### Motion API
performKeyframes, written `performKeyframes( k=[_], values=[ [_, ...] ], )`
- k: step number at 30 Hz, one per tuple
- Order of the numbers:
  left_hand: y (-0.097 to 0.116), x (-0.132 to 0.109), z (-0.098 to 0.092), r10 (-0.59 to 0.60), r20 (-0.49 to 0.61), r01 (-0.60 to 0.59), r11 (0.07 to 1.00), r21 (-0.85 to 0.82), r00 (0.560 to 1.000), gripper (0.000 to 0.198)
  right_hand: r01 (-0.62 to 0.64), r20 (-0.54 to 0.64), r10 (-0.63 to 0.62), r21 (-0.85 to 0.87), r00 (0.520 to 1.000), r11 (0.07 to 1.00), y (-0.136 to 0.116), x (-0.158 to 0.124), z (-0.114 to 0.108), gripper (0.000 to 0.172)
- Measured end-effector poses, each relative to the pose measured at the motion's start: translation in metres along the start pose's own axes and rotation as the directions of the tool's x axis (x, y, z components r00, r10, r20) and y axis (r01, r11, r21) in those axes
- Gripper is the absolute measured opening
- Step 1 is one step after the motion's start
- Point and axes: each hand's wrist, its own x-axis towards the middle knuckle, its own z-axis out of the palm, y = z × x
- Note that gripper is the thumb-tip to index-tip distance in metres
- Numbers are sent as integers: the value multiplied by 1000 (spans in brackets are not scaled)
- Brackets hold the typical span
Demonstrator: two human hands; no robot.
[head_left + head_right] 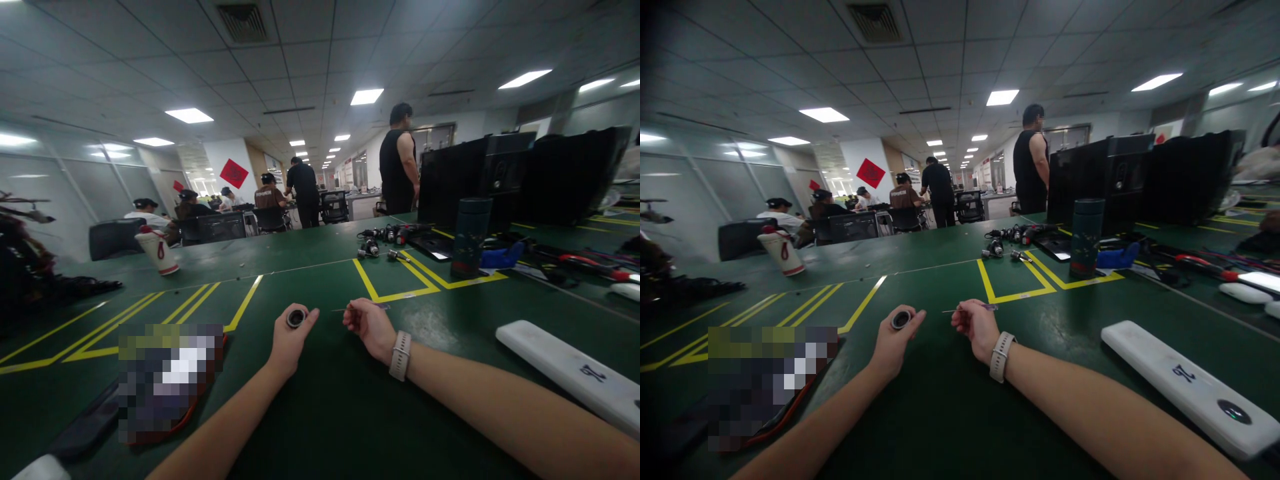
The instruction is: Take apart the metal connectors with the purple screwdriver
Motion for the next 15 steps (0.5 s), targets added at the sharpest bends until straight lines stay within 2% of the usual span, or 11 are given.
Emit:
performKeyframes(
  k=[3,8,13,15],
  values=[
    [4,-1,4,-96,-6,94,984,-151,995,27,-21,-21,20,-7,1000,1000,0,1,-1,8],
    [13,-3,10,-209,62,218,929,-299,976,31,-32,-25,32,-19,999,999,-1,-1,2,8],
    [22,-2,11,-399,145,420,791,-444,905,33,-27,-28,26,-36,999,999,-2,-2,4,9],
    [22,-1,10,-431,158,454,772,-446,888,28,-23,-26,22,-46,999,999,-1,-1,4,8]
  ],
)
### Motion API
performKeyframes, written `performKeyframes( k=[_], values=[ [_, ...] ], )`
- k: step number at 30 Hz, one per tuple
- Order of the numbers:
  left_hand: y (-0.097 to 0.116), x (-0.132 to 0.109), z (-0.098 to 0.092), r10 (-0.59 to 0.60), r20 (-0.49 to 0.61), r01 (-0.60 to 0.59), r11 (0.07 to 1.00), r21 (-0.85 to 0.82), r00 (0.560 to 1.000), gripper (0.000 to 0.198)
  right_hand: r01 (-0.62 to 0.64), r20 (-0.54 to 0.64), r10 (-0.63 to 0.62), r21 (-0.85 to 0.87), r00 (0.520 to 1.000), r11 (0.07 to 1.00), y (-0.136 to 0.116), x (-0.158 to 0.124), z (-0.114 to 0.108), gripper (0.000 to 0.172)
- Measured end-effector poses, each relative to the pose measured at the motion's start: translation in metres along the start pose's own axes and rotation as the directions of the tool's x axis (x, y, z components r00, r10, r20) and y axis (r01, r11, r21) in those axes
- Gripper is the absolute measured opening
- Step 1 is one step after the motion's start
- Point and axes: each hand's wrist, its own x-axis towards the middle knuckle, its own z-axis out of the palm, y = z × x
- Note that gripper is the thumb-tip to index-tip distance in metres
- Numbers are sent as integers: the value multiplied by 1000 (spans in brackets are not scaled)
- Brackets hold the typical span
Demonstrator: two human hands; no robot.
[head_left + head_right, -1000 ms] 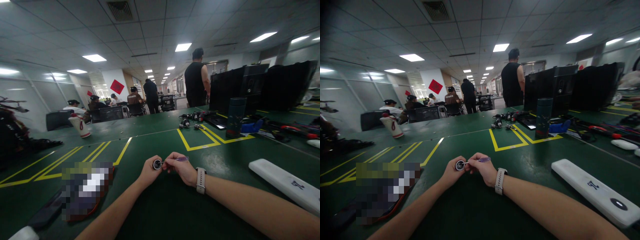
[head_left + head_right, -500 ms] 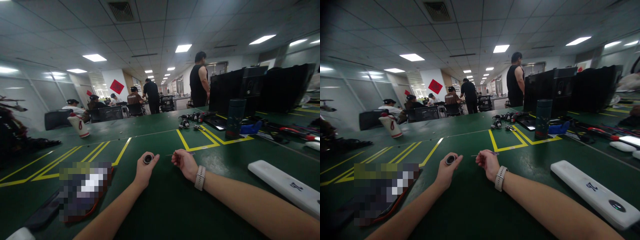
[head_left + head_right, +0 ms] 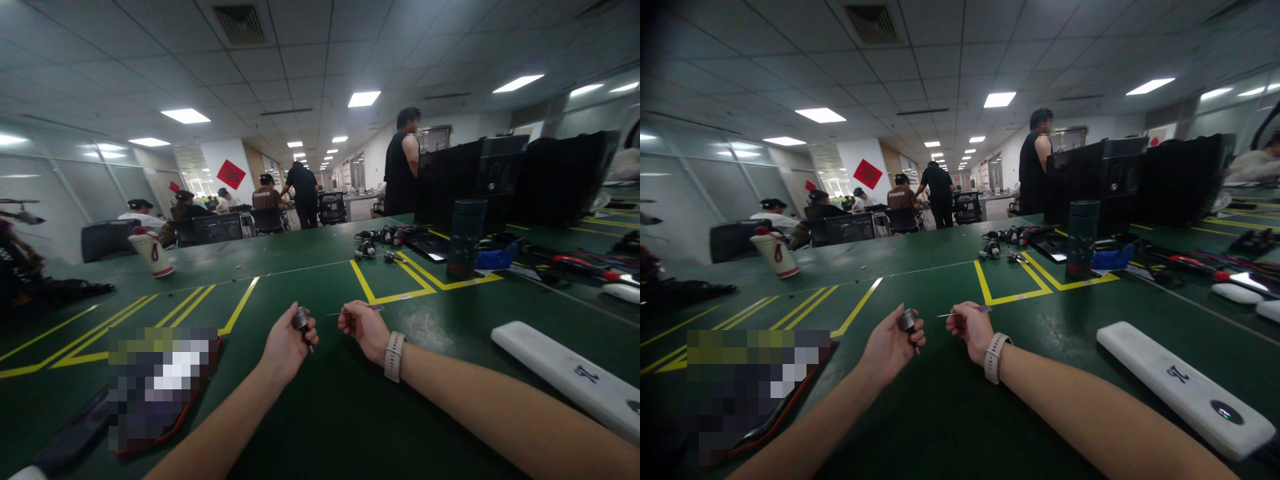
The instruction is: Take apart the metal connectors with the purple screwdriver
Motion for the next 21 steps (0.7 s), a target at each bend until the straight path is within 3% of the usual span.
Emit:
performKeyframes(
  k=[3,6,9,11,15,18,21],
  values=[
    [-1,3,-2,38,-21,-37,997,69,999,28,12,2,-12,-20,1000,1000,1,1,-1,9],
    [-4,5,-6,152,-53,-141,975,174,987,26,36,-3,-37,-56,999,998,1,1,0,12],
    [-7,3,-7,275,-17,-256,913,316,961,22,77,15,-76,-117,997,990,2,-1,2,22],
    [-10,1,-7,372,63,-352,790,502,926,22,112,51,-105,-164,993,980,2,-4,4,28],
    [-17,-1,-9,469,269,-485,435,759,841,22,177,156,-143,-241,977,954,3,-12,7,34],
    [-21,-1,-12,472,338,-506,291,812,814,22,210,238,-142,-293,961,933,5,-15,7,31],
    [-22,0,-15,441,390,-514,208,832,809,28,241,295,-141,-336,945,910,7,-16,6,31]
  ],
)
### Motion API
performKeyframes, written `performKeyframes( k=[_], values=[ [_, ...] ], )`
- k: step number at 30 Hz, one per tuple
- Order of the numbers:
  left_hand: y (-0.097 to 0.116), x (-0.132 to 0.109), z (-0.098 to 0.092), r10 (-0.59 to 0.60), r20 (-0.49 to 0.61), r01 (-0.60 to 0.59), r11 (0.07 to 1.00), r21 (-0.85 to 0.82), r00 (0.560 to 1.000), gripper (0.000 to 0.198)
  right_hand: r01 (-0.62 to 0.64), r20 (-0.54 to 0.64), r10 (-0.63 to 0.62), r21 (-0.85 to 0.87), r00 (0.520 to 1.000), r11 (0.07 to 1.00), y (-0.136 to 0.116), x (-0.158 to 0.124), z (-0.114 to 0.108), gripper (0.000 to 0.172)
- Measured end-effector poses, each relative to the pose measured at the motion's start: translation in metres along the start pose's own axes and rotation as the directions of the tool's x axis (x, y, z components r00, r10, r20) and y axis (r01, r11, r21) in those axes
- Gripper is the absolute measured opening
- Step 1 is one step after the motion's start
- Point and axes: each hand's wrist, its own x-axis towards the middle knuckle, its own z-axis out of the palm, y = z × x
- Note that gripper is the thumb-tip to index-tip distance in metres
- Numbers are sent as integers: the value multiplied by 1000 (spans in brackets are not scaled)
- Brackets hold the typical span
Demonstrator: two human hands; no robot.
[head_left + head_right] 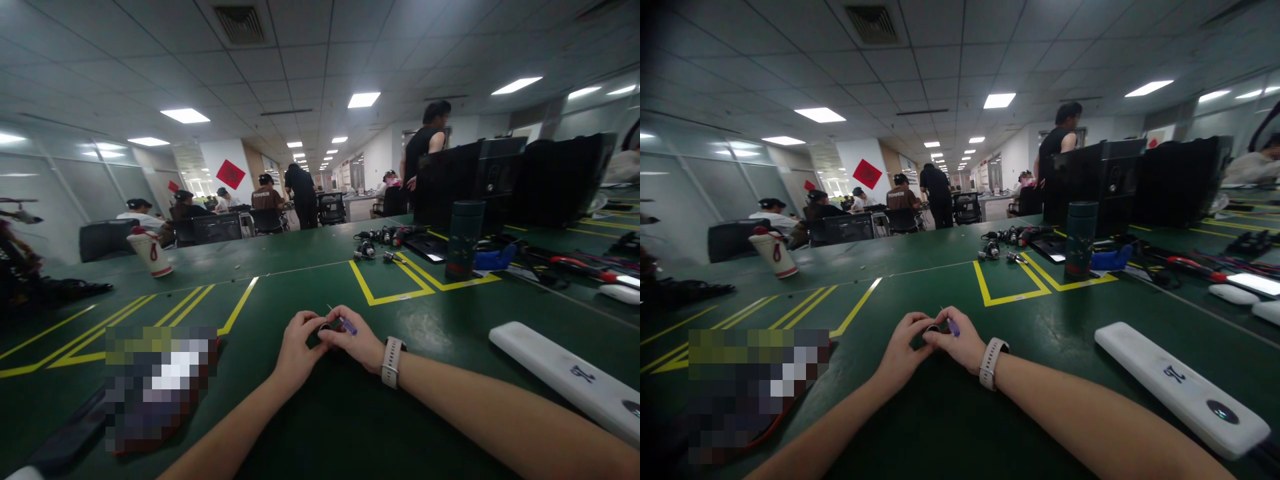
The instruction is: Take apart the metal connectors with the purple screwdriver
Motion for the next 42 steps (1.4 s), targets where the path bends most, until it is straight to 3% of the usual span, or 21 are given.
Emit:
performKeyframes(
  k=[7,12,19,25,31,36,42],
  values=[
    [-3,0,3,34,42,-37,997,62,999,39,56,31,-53,-118,998,991,5,0,2,30],
    [-1,-2,6,89,-1,-89,992,93,996,48,102,-36,-122,-346,992,933,5,10,-9,26],
    [4,-5,2,-10,81,4,997,72,997,43,-4,-223,-248,-750,943,661,-4,41,-75,25],
    [8,-6,3,10,175,-13,1000,21,985,41,-165,-279,-233,-896,932,413,-9,47,-118,17],
    [13,-7,4,12,241,-38,994,104,970,39,-204,-273,-240,-939,932,278,-9,49,-114,20],
    [20,-7,2,18,329,-84,979,187,944,37,-237,-300,-324,-946,897,221,-17,56,-105,24],
    [21,-8,5,13,370,-109,965,238,929,32,-255,-277,-251,-960,927,118,-37,97,-115,28]
  ],
)
